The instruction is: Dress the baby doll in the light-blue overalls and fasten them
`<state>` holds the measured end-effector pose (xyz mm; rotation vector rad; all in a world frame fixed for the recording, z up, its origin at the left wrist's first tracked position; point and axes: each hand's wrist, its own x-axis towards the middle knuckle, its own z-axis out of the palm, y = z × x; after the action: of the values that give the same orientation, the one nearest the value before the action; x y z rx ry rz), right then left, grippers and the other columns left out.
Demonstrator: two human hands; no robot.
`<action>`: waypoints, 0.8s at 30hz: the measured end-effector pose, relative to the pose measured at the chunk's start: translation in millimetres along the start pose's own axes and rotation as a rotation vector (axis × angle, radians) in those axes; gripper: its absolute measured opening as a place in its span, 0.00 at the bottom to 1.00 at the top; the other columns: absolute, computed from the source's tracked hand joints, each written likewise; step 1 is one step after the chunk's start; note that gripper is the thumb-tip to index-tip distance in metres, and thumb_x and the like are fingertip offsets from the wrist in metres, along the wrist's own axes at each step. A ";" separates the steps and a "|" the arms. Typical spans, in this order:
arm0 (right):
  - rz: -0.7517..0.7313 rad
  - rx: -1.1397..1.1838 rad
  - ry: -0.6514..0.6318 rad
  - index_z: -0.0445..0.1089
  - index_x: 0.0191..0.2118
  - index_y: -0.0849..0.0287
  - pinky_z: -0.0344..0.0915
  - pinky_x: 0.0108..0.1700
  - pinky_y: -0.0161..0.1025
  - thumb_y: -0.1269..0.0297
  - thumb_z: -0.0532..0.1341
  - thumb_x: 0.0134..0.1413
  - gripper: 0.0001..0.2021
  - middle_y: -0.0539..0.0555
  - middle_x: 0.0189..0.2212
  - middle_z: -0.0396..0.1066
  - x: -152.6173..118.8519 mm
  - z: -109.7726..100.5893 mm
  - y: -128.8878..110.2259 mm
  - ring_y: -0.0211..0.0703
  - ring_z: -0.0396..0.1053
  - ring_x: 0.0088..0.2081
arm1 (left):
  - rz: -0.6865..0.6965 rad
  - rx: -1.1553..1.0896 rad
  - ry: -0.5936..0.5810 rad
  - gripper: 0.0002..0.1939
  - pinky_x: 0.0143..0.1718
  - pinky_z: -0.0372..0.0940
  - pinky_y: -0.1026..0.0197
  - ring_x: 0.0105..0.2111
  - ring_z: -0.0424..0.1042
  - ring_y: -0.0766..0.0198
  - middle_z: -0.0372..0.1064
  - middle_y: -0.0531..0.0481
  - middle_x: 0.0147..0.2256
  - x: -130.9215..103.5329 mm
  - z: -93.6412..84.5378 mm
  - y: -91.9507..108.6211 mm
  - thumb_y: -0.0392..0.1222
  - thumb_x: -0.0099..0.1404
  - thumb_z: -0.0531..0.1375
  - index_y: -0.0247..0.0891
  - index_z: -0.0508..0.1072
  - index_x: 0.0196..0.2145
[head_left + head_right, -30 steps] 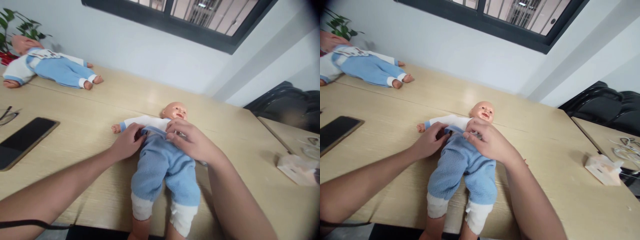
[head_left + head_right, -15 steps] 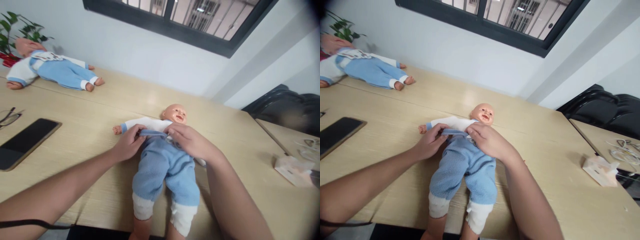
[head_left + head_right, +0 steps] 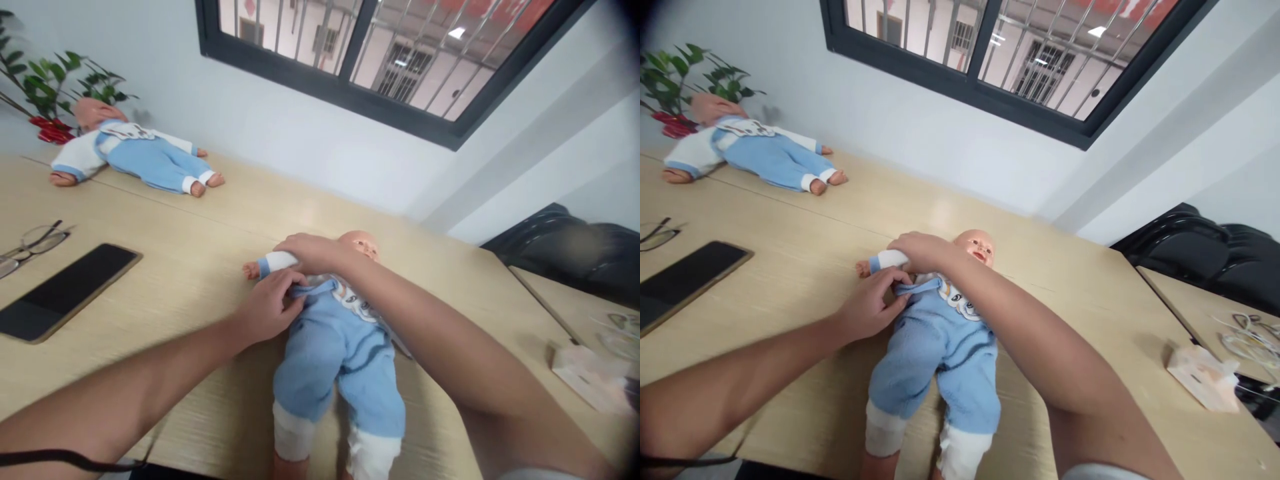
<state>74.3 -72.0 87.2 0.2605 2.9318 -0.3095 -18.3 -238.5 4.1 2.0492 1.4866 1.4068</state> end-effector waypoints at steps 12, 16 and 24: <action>0.019 0.005 0.343 0.74 0.51 0.56 0.62 0.55 0.49 0.73 0.61 0.55 0.18 0.59 0.46 0.72 -93.3 -16.5 -13.2 0.53 0.67 0.50 | 0.385 0.292 0.326 0.14 0.44 0.73 0.58 0.44 0.77 0.59 0.75 0.48 0.45 -0.9 -20.8 14.9 0.32 0.64 0.62 0.44 0.69 0.46; 0.022 -0.044 0.282 0.76 0.50 0.55 0.62 0.54 0.48 0.79 0.59 0.49 0.23 0.58 0.47 0.72 -105.6 -21.4 -22.0 0.53 0.66 0.51 | 0.236 0.169 0.321 0.13 0.36 0.72 0.62 0.40 0.78 0.61 0.75 0.48 0.46 0.0 -21.5 8.0 0.35 0.63 0.62 0.43 0.68 0.45; 0.064 -0.020 0.261 0.77 0.51 0.52 0.62 0.55 0.51 0.78 0.60 0.51 0.23 0.59 0.49 0.72 -117.8 -22.5 -32.1 0.55 0.66 0.53 | -0.234 0.157 0.032 0.15 0.35 0.68 0.59 0.32 0.80 0.57 0.81 0.52 0.35 4.9 -25.5 -9.0 0.46 0.69 0.56 0.44 0.68 0.52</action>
<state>178.6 -116.1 138.2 0.4204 3.1722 -0.2534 -44.0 -238.6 13.7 1.8697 1.8350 1.2732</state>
